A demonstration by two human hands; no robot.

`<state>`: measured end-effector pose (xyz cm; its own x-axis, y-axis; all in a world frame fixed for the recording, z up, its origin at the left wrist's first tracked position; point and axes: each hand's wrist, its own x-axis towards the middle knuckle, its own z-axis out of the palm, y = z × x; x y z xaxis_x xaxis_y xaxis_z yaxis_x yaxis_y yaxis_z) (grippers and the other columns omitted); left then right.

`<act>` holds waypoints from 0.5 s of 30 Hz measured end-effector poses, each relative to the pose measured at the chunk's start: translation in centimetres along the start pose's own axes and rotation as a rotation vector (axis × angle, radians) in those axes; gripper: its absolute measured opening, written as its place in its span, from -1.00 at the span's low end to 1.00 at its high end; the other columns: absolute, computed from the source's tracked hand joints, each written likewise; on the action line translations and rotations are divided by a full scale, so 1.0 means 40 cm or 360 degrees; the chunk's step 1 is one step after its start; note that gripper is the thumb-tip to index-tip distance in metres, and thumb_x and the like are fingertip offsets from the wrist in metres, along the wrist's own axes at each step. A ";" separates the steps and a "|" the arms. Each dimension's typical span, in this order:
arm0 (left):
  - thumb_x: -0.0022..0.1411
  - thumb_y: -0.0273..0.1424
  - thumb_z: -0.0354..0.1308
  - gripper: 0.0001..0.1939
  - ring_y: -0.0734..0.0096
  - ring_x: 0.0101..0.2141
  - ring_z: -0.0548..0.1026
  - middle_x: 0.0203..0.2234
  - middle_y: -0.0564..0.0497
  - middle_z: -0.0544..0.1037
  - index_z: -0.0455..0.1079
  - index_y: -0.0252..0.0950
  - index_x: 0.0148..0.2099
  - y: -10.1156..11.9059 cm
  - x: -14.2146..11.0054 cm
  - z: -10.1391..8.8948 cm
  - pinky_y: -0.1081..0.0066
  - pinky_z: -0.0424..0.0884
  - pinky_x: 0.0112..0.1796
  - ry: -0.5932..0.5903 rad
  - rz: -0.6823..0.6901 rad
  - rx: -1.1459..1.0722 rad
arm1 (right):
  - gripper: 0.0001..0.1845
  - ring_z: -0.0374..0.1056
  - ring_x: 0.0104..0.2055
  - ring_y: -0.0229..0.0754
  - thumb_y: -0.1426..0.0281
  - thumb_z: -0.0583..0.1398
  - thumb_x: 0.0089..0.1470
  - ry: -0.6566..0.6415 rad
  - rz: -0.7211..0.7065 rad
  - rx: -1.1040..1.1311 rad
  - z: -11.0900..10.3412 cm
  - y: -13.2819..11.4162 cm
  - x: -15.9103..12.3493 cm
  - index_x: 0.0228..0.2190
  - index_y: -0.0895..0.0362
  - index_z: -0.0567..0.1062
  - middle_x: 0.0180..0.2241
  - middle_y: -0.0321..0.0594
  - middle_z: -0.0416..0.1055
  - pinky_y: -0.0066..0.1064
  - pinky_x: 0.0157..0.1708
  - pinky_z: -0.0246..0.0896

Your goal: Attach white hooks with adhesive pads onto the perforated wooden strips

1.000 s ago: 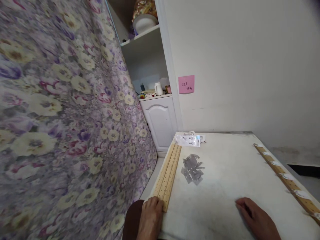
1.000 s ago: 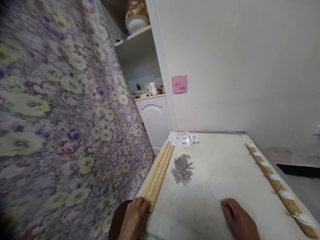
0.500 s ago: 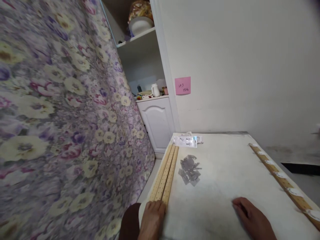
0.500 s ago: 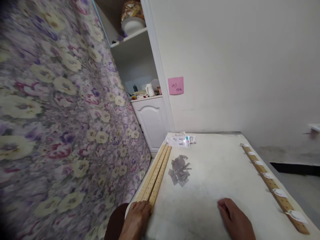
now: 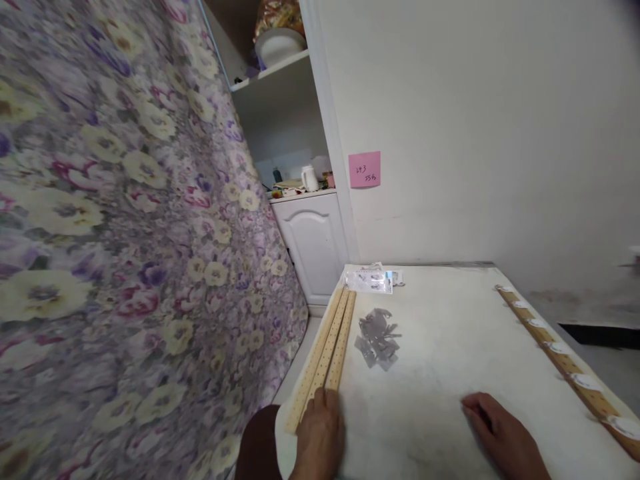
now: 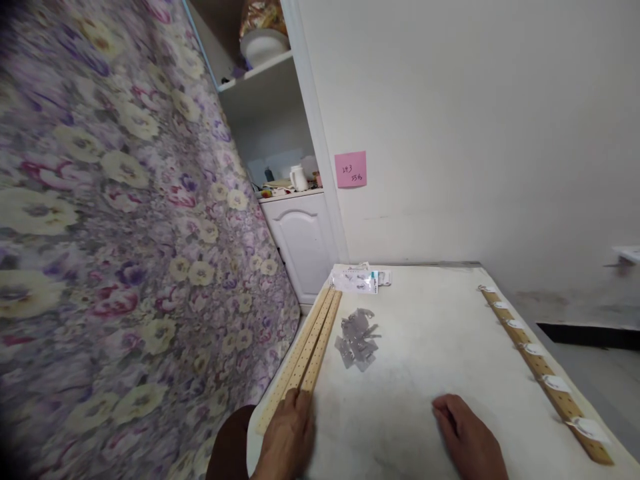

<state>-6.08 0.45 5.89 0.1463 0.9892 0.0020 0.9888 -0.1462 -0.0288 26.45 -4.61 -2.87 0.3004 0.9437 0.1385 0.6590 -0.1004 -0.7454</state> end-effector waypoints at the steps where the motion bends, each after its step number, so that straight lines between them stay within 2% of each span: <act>1: 0.18 -0.53 -0.08 -0.68 0.24 -0.15 0.43 -0.12 -0.15 0.41 0.31 -0.29 -0.03 0.008 0.010 0.003 0.32 0.33 -0.17 0.0007 -0.0020 0.0015 | -0.67 0.45 -0.32 -0.14 0.07 0.02 0.06 0.0004 -0.0002 -0.0003 0.000 -0.001 -0.001 -0.34 0.01 0.43 -0.34 -0.26 0.54 -0.40 -0.31 0.30; 5: 0.20 -0.52 -0.13 -0.60 0.16 -0.20 0.48 -0.20 -0.21 0.47 0.24 -0.37 0.08 0.025 0.064 0.028 0.28 0.37 -0.25 0.0051 -0.0015 0.0100 | -0.67 0.44 -0.32 -0.16 0.07 0.01 0.07 -0.0002 0.0024 -0.0019 0.000 -0.005 0.000 -0.35 0.00 0.42 -0.35 -0.29 0.53 -0.41 -0.30 0.30; 10: 0.19 -0.62 -0.19 -0.54 0.25 -0.30 0.53 -0.21 -0.29 0.49 0.22 -0.47 0.12 0.045 0.128 0.055 0.37 0.40 -0.33 0.0149 -0.0068 0.0193 | -0.69 0.44 -0.32 -0.17 0.08 0.02 0.06 -0.0005 0.0034 -0.0016 -0.002 -0.008 0.004 -0.36 -0.01 0.43 -0.37 -0.31 0.53 -0.42 -0.32 0.31; 15: 0.13 -0.63 -0.12 -0.44 0.31 -0.36 0.53 -0.15 -0.32 0.46 0.14 -0.46 0.21 0.060 0.156 0.074 0.42 0.42 -0.41 0.0316 -0.0098 0.0271 | -0.69 0.45 -0.33 -0.17 0.09 0.02 0.06 0.0012 0.0011 0.0001 0.003 -0.003 0.006 -0.37 -0.02 0.43 -0.37 -0.31 0.53 -0.43 -0.34 0.32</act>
<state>-2.87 6.28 2.86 0.1052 0.9732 0.2045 0.9795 -0.0659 -0.1905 26.38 -4.33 -2.81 0.3100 0.9406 0.1385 0.6566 -0.1065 -0.7467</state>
